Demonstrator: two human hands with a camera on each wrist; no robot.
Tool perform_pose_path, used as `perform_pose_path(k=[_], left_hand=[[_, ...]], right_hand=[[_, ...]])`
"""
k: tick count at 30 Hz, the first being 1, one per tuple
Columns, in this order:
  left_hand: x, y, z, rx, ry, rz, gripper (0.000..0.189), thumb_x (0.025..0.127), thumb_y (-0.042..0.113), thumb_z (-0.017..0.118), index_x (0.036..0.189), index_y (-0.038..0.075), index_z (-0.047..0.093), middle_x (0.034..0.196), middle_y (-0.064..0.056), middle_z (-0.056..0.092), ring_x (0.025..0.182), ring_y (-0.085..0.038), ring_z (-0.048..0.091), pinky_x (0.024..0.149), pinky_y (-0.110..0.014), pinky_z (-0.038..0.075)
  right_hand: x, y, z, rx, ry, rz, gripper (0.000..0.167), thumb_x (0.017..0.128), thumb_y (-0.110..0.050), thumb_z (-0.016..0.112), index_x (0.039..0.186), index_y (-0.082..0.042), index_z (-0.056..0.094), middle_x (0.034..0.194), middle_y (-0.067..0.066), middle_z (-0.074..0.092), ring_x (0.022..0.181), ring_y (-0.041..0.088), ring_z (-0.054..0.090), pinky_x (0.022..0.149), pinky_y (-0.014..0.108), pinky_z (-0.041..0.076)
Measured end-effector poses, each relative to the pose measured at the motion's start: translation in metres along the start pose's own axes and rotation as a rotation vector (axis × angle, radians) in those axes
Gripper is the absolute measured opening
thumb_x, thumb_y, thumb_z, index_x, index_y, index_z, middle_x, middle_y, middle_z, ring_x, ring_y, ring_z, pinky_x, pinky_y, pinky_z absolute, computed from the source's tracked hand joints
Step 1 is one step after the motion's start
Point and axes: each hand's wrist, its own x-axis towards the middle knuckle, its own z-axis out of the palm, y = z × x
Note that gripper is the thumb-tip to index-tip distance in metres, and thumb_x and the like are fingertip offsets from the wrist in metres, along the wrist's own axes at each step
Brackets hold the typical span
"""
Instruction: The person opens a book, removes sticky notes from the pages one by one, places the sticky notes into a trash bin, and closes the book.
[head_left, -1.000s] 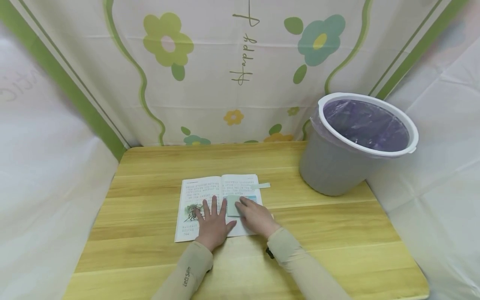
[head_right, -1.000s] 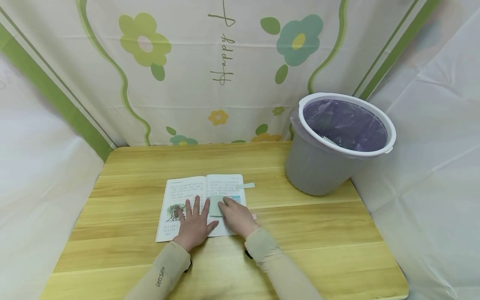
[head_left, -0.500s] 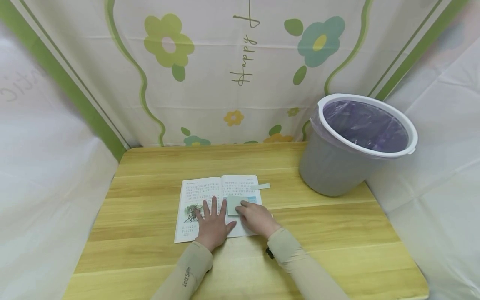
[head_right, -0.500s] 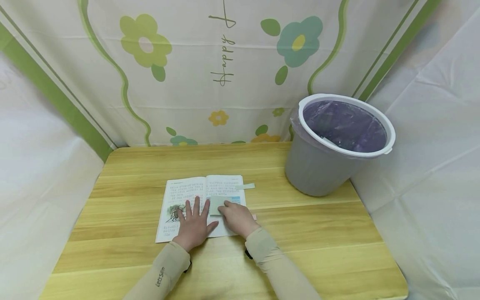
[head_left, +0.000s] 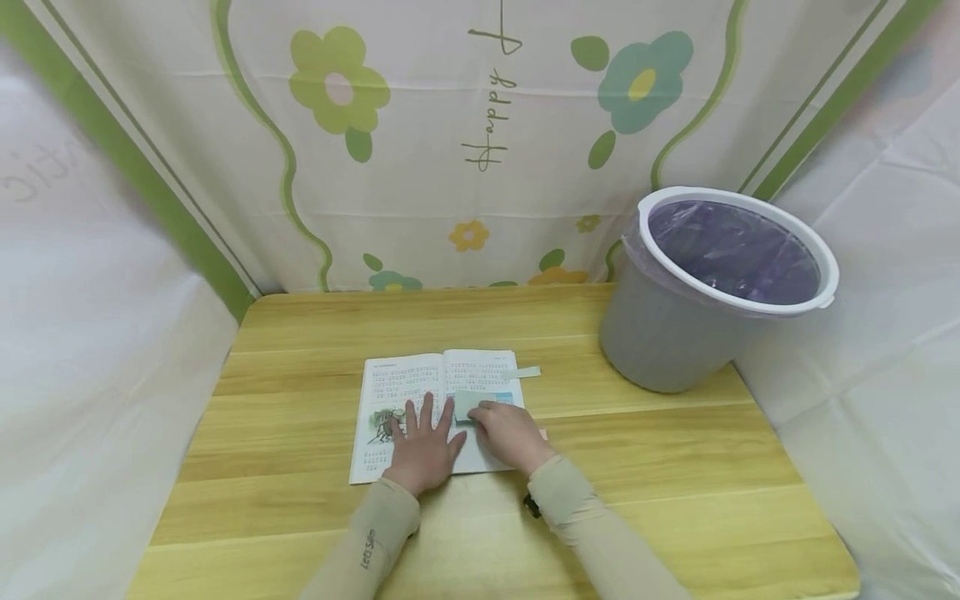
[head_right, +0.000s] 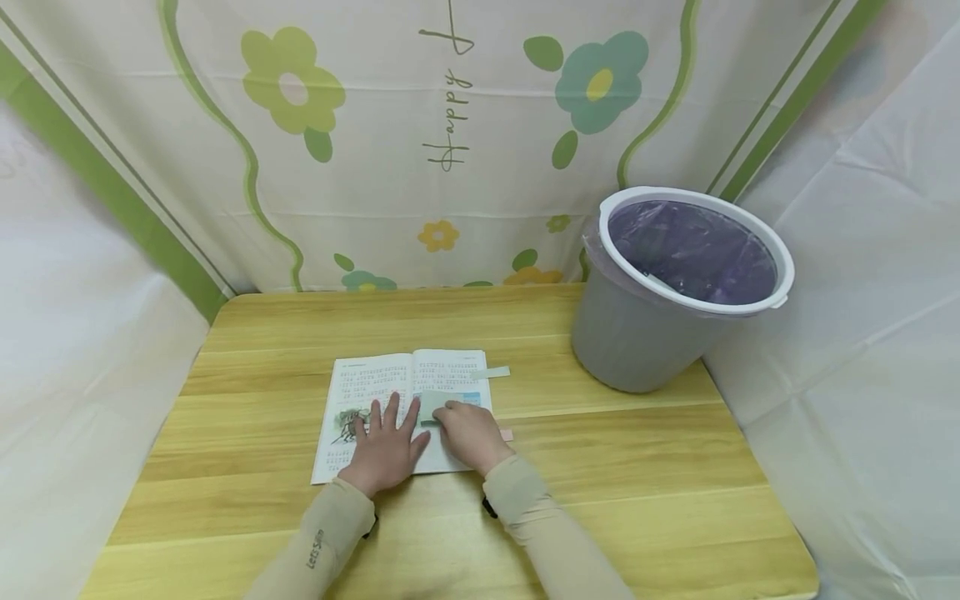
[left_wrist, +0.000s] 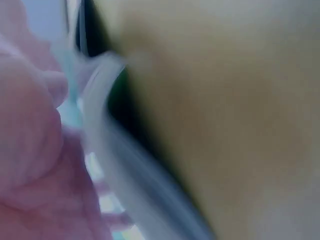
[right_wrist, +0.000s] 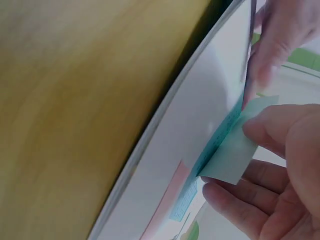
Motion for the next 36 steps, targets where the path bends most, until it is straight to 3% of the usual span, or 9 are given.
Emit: perform_pose_path(k=[7, 15, 25, 36], left_hand=[[0.001, -0.012, -0.010, -0.031, -0.062, 0.026, 0.066, 0.103, 0.052, 0.041, 0.160, 0.023, 0.022, 0.164, -0.018, 0.012, 0.145, -0.050, 0.008, 0.108, -0.074, 0.010], [0.001, -0.009, -0.007, -0.032, -0.035, 0.005, 0.069, 0.100, 0.056, 0.044, 0.159, 0.025, 0.024, 0.164, -0.017, 0.013, 0.145, -0.050, 0.010, 0.108, -0.074, 0.011], [0.002, -0.002, -0.001, 0.020, 0.021, 0.012, 0.068, 0.099, 0.054, 0.050, 0.157, 0.023, 0.032, 0.164, -0.018, 0.010, 0.143, -0.056, -0.001, 0.108, -0.074, 0.008], [0.005, -0.002, 0.002, 0.052, 0.019, -0.006, 0.068, 0.099, 0.057, 0.047, 0.158, 0.027, 0.029, 0.165, -0.015, 0.007, 0.144, -0.055, -0.001, 0.109, -0.073, 0.008]], right_hand=[[0.003, 0.000, -0.002, 0.051, 0.020, 0.062, 0.018, 0.095, -0.015, 0.064, 0.109, -0.012, 0.076, 0.107, 0.002, 0.074, 0.095, 0.021, 0.071, 0.082, 0.035, 0.056], [0.004, 0.003, -0.003, 0.087, 0.037, 0.086, 0.017, 0.096, -0.015, 0.064, 0.107, -0.012, 0.077, 0.103, 0.002, 0.075, 0.091, 0.020, 0.072, 0.077, 0.034, 0.057], [0.001, 0.008, -0.004, 0.098, 0.087, 0.104, 0.016, 0.094, -0.013, 0.065, 0.105, -0.011, 0.077, 0.099, 0.002, 0.076, 0.083, 0.017, 0.073, 0.069, 0.032, 0.058], [-0.001, 0.012, 0.003, 0.106, 0.081, 0.115, 0.016, 0.094, -0.013, 0.065, 0.104, -0.011, 0.078, 0.098, 0.003, 0.076, 0.080, 0.016, 0.072, 0.069, 0.031, 0.057]])
